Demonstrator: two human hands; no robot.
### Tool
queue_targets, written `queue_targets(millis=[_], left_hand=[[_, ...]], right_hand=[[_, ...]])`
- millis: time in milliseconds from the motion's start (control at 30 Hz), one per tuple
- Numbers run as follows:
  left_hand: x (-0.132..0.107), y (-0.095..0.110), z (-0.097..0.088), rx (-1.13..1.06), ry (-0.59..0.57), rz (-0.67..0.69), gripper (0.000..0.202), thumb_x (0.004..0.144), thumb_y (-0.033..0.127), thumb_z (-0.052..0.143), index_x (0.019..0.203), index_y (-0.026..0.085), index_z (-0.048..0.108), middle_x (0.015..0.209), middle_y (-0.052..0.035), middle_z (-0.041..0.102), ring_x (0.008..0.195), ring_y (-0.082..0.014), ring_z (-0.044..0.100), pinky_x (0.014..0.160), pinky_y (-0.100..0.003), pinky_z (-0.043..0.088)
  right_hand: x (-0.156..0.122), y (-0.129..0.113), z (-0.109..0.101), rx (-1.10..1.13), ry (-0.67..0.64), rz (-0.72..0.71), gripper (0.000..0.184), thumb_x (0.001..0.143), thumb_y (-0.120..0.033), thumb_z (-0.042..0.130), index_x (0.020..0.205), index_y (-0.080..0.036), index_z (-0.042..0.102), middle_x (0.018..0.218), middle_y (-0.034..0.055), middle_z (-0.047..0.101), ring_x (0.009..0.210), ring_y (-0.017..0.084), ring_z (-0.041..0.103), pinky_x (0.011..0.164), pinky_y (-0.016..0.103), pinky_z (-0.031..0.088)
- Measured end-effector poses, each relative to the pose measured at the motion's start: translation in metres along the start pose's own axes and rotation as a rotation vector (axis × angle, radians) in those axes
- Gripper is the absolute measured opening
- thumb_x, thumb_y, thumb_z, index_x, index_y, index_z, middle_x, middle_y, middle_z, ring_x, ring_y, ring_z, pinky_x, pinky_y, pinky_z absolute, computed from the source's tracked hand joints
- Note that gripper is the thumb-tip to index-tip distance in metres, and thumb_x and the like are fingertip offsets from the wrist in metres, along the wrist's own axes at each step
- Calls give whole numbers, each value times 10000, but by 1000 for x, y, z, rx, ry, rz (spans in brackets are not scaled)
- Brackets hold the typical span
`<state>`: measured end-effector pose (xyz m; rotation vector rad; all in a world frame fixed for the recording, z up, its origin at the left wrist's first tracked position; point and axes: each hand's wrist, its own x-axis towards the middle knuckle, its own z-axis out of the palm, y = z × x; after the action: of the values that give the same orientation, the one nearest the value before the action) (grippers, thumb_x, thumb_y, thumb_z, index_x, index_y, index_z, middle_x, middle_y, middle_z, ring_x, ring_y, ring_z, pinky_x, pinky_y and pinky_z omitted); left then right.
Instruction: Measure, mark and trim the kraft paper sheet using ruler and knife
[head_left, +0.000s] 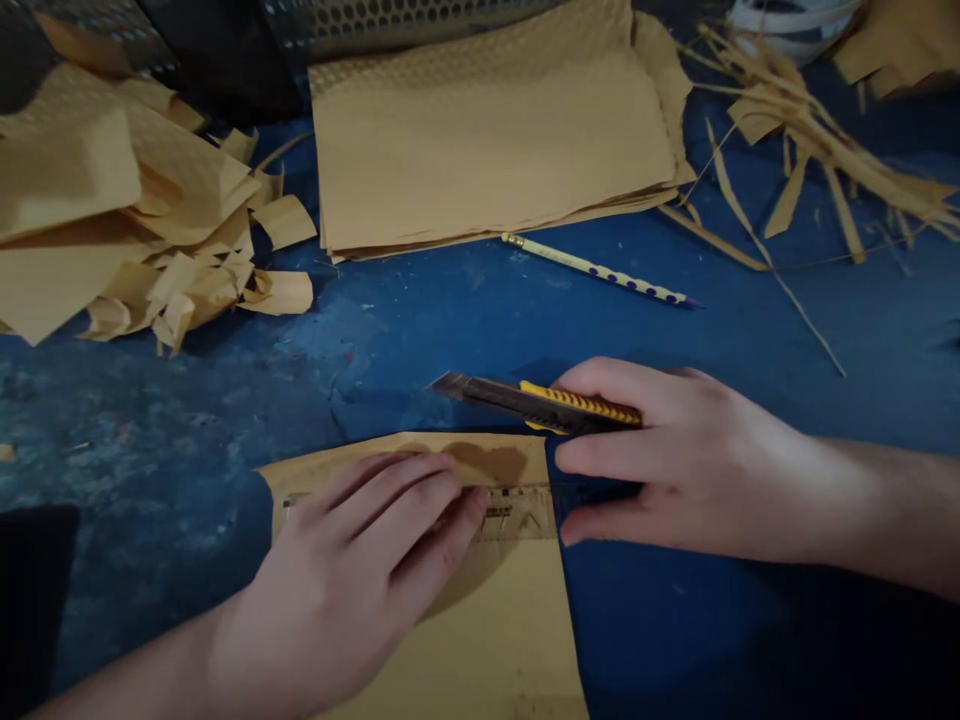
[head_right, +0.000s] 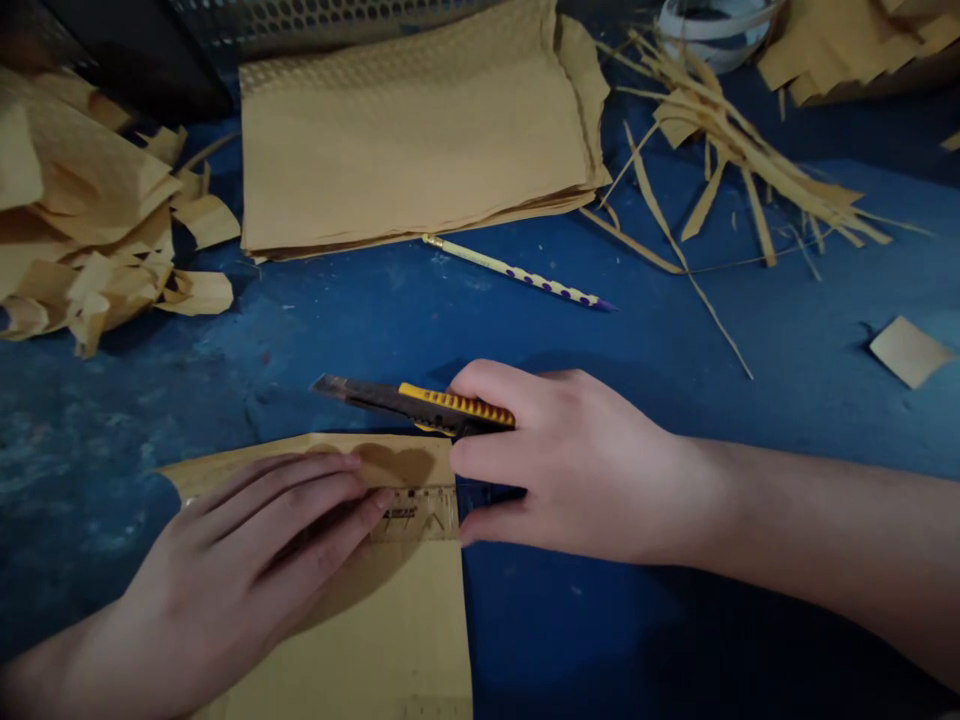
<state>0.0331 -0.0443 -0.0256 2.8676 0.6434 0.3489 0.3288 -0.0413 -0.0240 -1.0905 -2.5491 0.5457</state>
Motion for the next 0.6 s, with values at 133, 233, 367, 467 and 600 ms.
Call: queue_targets(millis=[133,233,367,467,600], left_hand=[[0,1,-1,8,14,-2,303,1000,113,526,1247,148,699,1176,-59,747,1138,-235,671,1028,-422,569],[1,2,-2,0,21,0,288,997,109,535,1223,150,709,1156,-53,758,1113,-230,689,1009,-415,583],[5,1,-4,6,53,-6,263,1001,116,538,1181,161,724,1124,-44,772,1089,-216,712,988,-395,602],[5,1,-3,13,48,-4,261,998,122,544,1186,158,721,1129,-45,772,1101,-219,714,1001,-407,606],[3,2,-1,6,51,-12,287,1002,129,521,1212,177,711,1155,-33,770,1126,-212,709,1012,-410,612]], right_hand=[[0,2,-1,-44,17,-4,306,959,-485,649,833,-218,732,1123,102,640,837,187,645,646,290,530],[-1,4,-1,-41,4,-12,321,970,-489,632,830,-214,722,1120,101,639,844,182,641,653,282,527],[1,7,-1,-18,-16,-26,302,961,-496,647,852,-227,731,1131,91,643,874,186,646,668,284,519],[2,9,-1,-20,-21,-36,268,959,-472,657,861,-238,743,1159,88,645,879,187,649,662,286,506],[3,10,-2,-33,-33,-54,271,950,-469,669,826,-237,738,1144,86,653,855,183,649,657,288,506]])
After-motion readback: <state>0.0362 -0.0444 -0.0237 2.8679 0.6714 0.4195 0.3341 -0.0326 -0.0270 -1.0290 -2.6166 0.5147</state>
